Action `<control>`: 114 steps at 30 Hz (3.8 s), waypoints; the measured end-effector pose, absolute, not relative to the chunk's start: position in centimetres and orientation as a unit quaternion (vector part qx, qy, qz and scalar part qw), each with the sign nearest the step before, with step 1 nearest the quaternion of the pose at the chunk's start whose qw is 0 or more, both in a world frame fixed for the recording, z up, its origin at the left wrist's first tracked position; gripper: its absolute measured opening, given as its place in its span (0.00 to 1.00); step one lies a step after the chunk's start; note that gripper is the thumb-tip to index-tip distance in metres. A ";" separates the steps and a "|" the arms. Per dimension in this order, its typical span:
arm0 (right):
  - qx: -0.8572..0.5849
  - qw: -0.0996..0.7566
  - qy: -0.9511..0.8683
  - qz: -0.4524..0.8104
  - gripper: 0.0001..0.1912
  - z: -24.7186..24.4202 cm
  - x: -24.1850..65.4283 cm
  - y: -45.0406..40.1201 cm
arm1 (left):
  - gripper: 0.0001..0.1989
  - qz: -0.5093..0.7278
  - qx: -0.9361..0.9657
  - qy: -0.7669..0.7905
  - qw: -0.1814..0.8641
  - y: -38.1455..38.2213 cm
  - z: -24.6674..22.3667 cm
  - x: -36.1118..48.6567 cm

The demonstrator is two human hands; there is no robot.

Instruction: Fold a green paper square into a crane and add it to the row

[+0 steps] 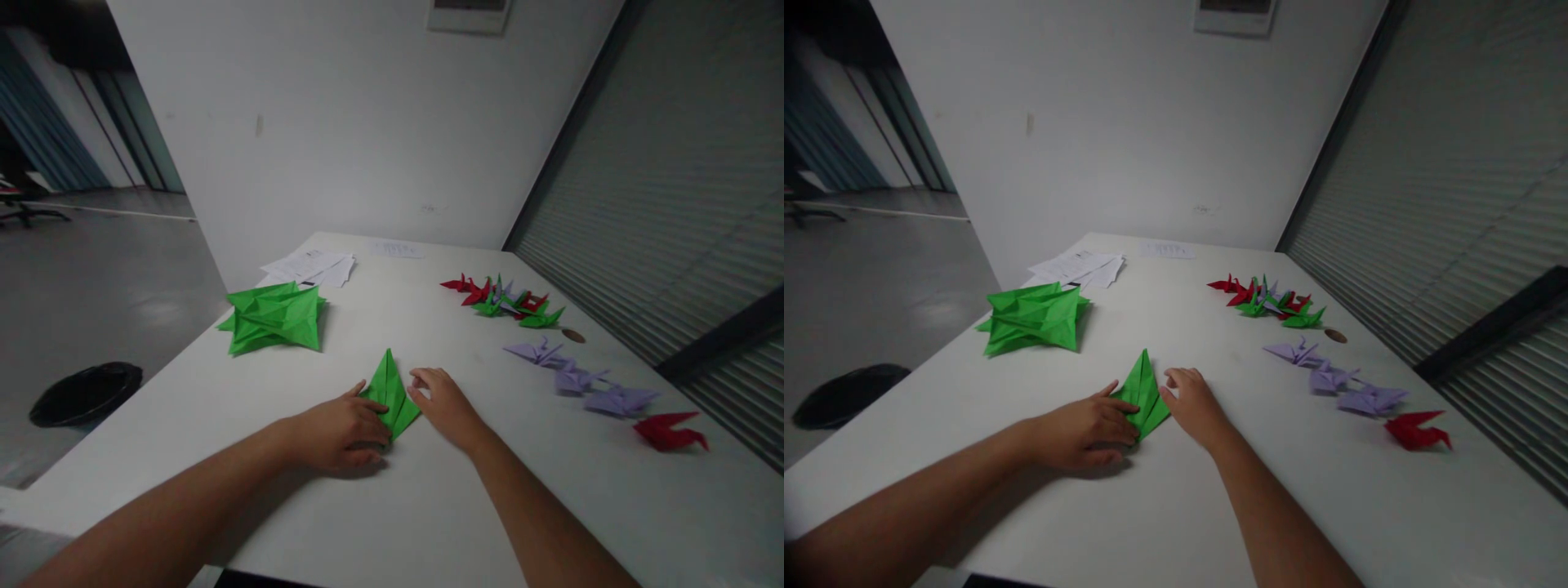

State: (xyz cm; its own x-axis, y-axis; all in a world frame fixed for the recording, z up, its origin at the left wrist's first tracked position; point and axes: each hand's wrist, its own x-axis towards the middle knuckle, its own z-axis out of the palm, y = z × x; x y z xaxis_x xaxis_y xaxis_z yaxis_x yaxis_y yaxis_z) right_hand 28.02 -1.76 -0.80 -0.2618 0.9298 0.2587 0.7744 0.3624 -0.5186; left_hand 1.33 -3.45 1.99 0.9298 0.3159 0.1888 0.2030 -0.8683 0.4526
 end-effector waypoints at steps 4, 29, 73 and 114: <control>-0.548 0.272 -0.758 0.226 0.15 -0.8 27.8 -1.9 | 0.13 0.127 0.956 0.132 0.227 -3.3 1.8 1.3; -0.478 0.438 -0.736 0.194 0.20 0.3 25.6 -3.3 | 0.13 0.333 0.836 0.326 0.288 -2.8 0.2 2.5; -0.261 0.295 -0.918 0.044 0.34 2.3 26.6 -4.6 | 0.22 0.539 0.375 0.324 0.681 -2.0 1.1 3.6; -0.455 0.466 -0.619 0.439 0.24 -1.1 23.9 -3.8 | 0.18 0.401 0.407 0.308 0.761 -2.5 0.3 3.8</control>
State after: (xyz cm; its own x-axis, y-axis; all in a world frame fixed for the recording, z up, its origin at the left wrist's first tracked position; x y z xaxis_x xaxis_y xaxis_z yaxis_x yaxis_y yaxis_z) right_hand 23.86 -3.76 -1.14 -0.1521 0.9722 0.1778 0.1531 0.2009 -0.9676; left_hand 3.77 -2.46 0.26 0.4887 0.8605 -0.1437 -0.3589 0.3484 0.8659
